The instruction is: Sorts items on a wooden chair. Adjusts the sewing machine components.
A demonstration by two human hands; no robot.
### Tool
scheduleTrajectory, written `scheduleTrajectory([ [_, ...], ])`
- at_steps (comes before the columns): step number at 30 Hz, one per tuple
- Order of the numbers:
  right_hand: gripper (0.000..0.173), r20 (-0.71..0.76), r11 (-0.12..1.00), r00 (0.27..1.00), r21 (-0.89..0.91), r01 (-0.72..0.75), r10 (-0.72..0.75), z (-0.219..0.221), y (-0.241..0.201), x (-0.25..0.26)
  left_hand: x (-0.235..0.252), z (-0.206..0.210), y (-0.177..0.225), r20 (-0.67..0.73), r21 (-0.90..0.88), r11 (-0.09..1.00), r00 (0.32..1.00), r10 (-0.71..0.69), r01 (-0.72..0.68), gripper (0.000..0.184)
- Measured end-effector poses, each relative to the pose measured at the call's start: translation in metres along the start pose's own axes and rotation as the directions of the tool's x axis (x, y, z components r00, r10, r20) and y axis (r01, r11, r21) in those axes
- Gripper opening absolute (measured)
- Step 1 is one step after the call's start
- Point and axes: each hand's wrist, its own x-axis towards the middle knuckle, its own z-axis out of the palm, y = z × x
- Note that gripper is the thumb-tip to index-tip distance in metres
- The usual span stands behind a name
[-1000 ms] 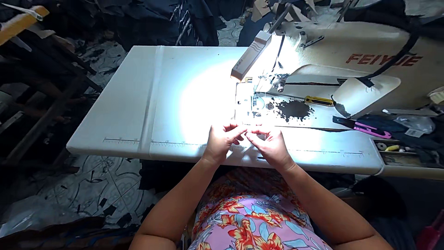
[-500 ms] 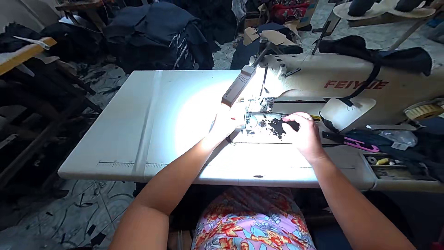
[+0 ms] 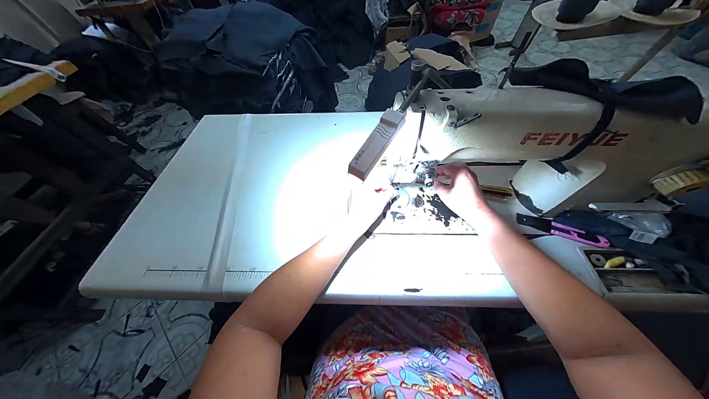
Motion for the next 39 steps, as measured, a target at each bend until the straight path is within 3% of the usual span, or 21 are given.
scheduleTrajectory([
  [2,0.024,0.012,0.998,0.999,0.049,0.037,-0.038,0.008,-0.007,0.006,0.000,0.003,-0.002,-0.027,-0.014,1.000,0.999,0.018,-0.019,0.020],
  [6,0.026,0.122,0.994,0.986,-0.034,-0.108,0.111,0.015,-0.023,0.018,-0.002,0.005,-0.002,-0.035,-0.034,0.998,0.998,0.053,-0.054,0.019],
  [8,0.024,0.079,0.994,0.991,0.020,-0.109,0.107,0.023,-0.020,0.016,-0.003,0.005,0.001,-0.052,-0.035,0.998,0.998,0.047,-0.049,0.018],
  [11,0.022,-0.056,0.995,0.998,0.101,0.018,-0.012,0.037,-0.012,0.008,-0.003,0.008,0.001,-0.094,-0.027,0.999,0.995,0.039,-0.042,0.019],
  [16,0.016,-0.118,0.961,0.970,0.155,0.230,-0.214,0.049,-0.002,0.002,-0.002,0.012,-0.001,-0.123,-0.088,0.994,0.991,0.054,-0.065,0.017],
  [20,0.017,0.009,0.979,0.984,0.106,0.174,-0.176,0.050,-0.009,0.000,0.000,0.013,-0.001,-0.106,-0.121,0.993,0.994,-0.008,-0.005,0.017],
  [23,0.015,0.024,0.984,0.988,0.104,0.147,-0.151,0.054,-0.011,0.001,0.001,0.015,-0.004,-0.125,-0.145,0.989,0.992,0.004,-0.022,0.016],
  [26,0.018,0.117,0.997,0.992,0.069,0.030,-0.038,0.052,-0.018,0.001,0.001,0.013,0.000,-0.157,-0.167,0.986,0.988,-0.009,-0.018,0.015],
  [31,0.020,0.120,0.994,0.993,0.107,0.005,-0.018,0.054,-0.018,0.000,0.002,0.012,0.000,-0.199,-0.259,0.964,0.980,0.002,-0.054,0.016],
  [36,0.019,0.032,0.986,0.996,0.145,0.083,-0.089,0.052,-0.011,-0.002,0.004,0.000,-0.003,-0.064,-0.238,0.966,0.994,0.092,-0.105,0.009],
  [39,0.019,0.051,0.983,0.996,0.175,0.060,-0.070,0.055,-0.003,0.000,0.007,-0.010,-0.006,0.016,-0.282,0.952,0.992,0.125,-0.116,0.009],
])
